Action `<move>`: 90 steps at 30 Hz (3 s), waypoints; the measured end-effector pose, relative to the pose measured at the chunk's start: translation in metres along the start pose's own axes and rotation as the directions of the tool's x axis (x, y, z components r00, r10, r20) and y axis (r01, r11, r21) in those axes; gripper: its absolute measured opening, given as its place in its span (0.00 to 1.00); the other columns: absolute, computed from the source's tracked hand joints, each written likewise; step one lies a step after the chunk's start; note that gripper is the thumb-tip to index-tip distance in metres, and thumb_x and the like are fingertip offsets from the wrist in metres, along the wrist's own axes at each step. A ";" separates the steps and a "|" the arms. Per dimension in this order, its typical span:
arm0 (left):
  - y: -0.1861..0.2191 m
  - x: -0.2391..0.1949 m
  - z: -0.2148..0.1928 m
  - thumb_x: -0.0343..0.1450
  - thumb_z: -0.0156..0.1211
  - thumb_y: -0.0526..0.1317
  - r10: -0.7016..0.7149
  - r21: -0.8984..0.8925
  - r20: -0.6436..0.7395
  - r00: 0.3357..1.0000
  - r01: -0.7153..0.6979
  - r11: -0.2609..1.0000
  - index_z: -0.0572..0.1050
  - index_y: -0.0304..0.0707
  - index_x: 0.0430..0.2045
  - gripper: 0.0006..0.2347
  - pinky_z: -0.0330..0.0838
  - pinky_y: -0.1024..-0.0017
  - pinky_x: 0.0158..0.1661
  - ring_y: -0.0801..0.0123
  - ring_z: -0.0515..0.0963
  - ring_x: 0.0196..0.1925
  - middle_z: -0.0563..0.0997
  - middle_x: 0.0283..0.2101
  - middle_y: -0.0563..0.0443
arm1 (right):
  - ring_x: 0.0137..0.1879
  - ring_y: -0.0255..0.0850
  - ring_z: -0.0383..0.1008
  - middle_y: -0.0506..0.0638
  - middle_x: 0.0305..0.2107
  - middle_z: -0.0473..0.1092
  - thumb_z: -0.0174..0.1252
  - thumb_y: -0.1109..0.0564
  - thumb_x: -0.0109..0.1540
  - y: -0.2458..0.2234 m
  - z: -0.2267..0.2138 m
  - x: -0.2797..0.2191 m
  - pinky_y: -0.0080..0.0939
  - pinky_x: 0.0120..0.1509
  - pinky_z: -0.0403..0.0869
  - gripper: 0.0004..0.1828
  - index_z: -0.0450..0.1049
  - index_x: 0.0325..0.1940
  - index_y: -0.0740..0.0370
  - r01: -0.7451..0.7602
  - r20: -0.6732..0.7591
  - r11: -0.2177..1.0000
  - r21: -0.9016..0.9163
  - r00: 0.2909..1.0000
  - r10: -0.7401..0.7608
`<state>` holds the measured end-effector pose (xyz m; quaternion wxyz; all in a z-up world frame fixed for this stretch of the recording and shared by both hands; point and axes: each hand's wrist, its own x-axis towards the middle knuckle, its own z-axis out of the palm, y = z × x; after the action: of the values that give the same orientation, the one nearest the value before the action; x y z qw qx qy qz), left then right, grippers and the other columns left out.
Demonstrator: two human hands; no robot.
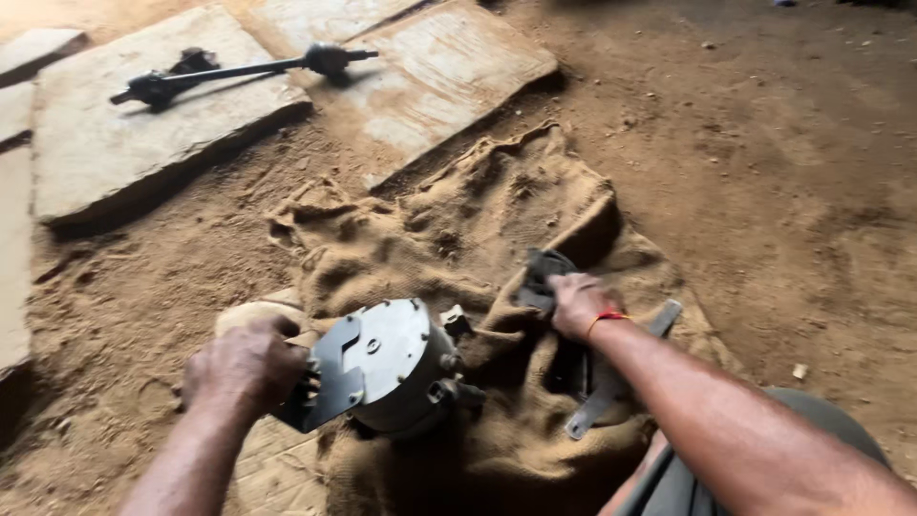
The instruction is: The person is sitting on the ground and working on a mechanical part, likely a starter motor. They use a rag to wipe the surface and a metal tool to scrape or adjust components on the part.
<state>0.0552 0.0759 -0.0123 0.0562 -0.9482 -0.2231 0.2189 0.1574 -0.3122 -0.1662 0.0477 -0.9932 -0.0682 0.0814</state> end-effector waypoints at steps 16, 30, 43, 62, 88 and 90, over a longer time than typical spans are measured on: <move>0.003 -0.001 0.000 0.75 0.50 0.60 0.017 -0.040 -0.003 1.000 -0.017 0.999 0.71 0.72 0.63 0.19 0.77 0.73 0.32 0.71 0.85 0.34 0.87 0.44 0.55 | 0.51 0.50 0.71 0.59 0.43 0.71 0.52 0.53 0.63 -0.101 -0.009 -0.021 0.49 0.54 0.74 0.13 0.77 0.45 0.60 0.523 -0.310 0.780 0.344 0.848 -0.431; 0.006 0.004 0.003 0.74 0.52 0.62 -0.004 0.049 -0.026 1.000 0.006 0.999 0.71 0.73 0.62 0.20 0.74 0.72 0.30 0.70 0.83 0.31 0.89 0.37 0.56 | 0.47 0.60 0.72 0.65 0.39 0.70 0.51 0.55 0.60 -0.140 0.049 0.009 0.60 0.53 0.72 0.13 0.71 0.47 0.61 0.322 -0.299 0.707 0.630 0.941 -0.162; 0.007 0.007 -0.002 0.76 0.49 0.58 -0.077 -0.019 0.015 0.997 0.077 0.997 0.70 0.77 0.63 0.18 0.76 0.71 0.32 0.71 0.82 0.31 0.88 0.37 0.53 | 0.39 0.37 0.77 0.49 0.34 0.76 0.51 0.56 0.62 -0.082 0.078 0.053 0.38 0.43 0.76 0.14 0.77 0.46 0.63 -0.228 0.116 0.313 0.922 0.933 0.339; 0.005 0.009 0.000 0.76 0.50 0.58 -0.001 -0.009 -0.054 0.999 0.000 1.000 0.75 0.72 0.58 0.16 0.73 0.72 0.29 0.71 0.82 0.30 0.87 0.36 0.55 | 0.48 0.54 0.76 0.59 0.40 0.74 0.48 0.41 0.66 -0.121 0.037 -0.012 0.55 0.53 0.72 0.22 0.63 0.57 0.57 0.248 -0.190 0.609 0.753 0.969 -0.160; -0.006 0.024 0.016 0.76 0.51 0.60 -0.042 -0.007 0.005 0.999 0.042 0.999 0.71 0.78 0.62 0.18 0.73 0.76 0.29 0.72 0.83 0.32 0.87 0.39 0.60 | 0.40 0.36 0.78 0.46 0.36 0.79 0.53 0.49 0.67 -0.096 0.083 0.000 0.37 0.45 0.78 0.14 0.78 0.47 0.58 -0.371 0.381 -0.555 0.745 0.919 -0.103; -0.008 0.025 0.018 0.75 0.52 0.60 -0.054 -0.043 0.001 0.999 0.054 0.998 0.72 0.76 0.62 0.18 0.72 0.75 0.29 0.71 0.83 0.31 0.88 0.39 0.60 | 0.42 0.33 0.78 0.44 0.39 0.80 0.55 0.51 0.67 -0.102 0.115 -0.004 0.34 0.46 0.77 0.14 0.78 0.51 0.59 -0.324 0.261 -0.615 0.719 0.946 -0.194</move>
<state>0.0644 0.0945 -0.0368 0.0419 -0.9429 -0.2532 0.2125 0.1216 -0.2030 -0.2678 0.8926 -0.3622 0.1157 0.2423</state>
